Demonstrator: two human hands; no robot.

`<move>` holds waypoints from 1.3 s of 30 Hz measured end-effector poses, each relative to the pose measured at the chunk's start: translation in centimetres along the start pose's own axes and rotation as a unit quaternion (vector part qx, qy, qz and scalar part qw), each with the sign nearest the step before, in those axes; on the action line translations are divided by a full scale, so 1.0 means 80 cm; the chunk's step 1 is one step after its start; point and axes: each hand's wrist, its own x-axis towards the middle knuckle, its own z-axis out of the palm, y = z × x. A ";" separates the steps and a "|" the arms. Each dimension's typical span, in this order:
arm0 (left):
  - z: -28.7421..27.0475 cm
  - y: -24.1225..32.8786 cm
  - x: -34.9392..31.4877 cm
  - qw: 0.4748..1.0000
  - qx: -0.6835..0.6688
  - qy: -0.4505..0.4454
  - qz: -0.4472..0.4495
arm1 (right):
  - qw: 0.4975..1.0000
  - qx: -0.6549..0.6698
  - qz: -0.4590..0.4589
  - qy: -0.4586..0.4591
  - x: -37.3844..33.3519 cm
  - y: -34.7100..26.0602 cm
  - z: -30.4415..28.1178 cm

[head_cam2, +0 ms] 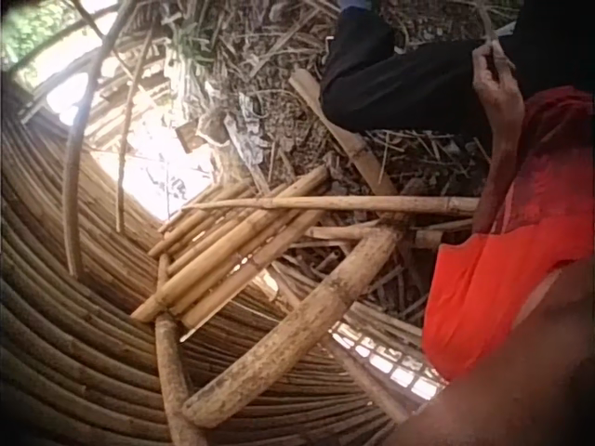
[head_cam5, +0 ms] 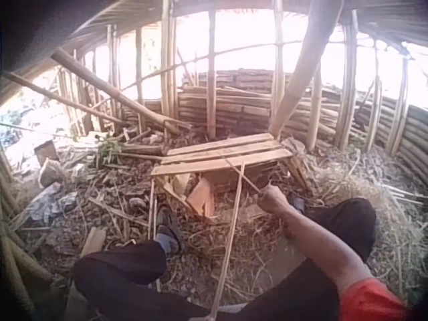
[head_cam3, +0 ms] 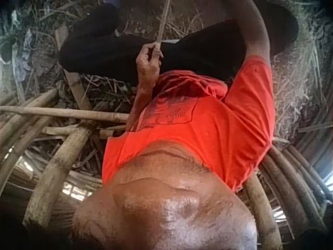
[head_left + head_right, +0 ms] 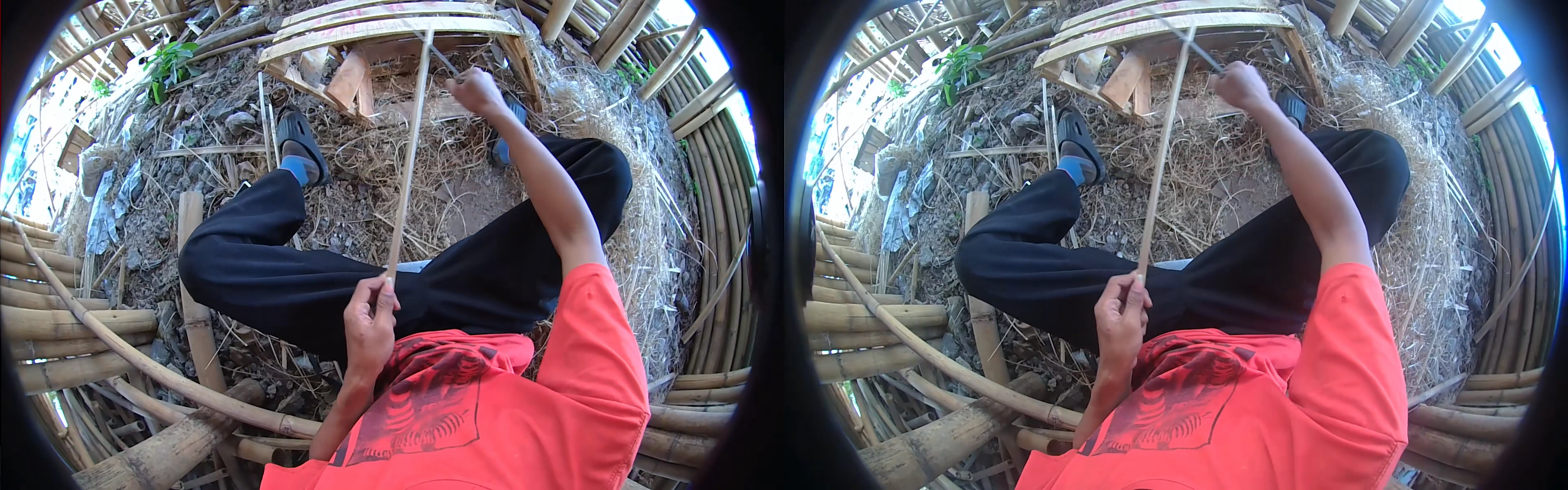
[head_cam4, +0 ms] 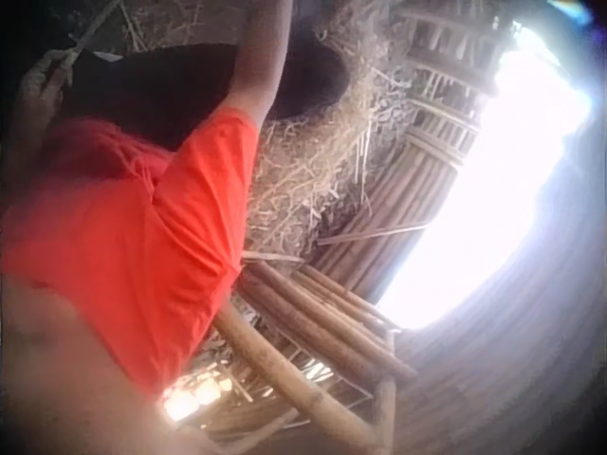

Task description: The person shaves a long, thin stick using a large knife, holding the stick in their left hand and making repeated downward strokes with the blade held in their right hand.

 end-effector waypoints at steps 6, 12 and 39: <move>0.002 -0.009 -0.003 1.000 -0.024 -0.017 0.004 | 0.983 0.124 -0.132 0.043 -0.007 0.010 0.019; 0.001 -0.009 -0.002 1.000 -0.017 -0.017 0.006 | 0.998 0.038 -0.044 0.038 0.000 0.004 0.004; -0.005 -0.003 -0.006 0.974 0.157 0.026 0.161 | 0.981 0.059 -0.182 0.012 -0.049 -0.035 0.022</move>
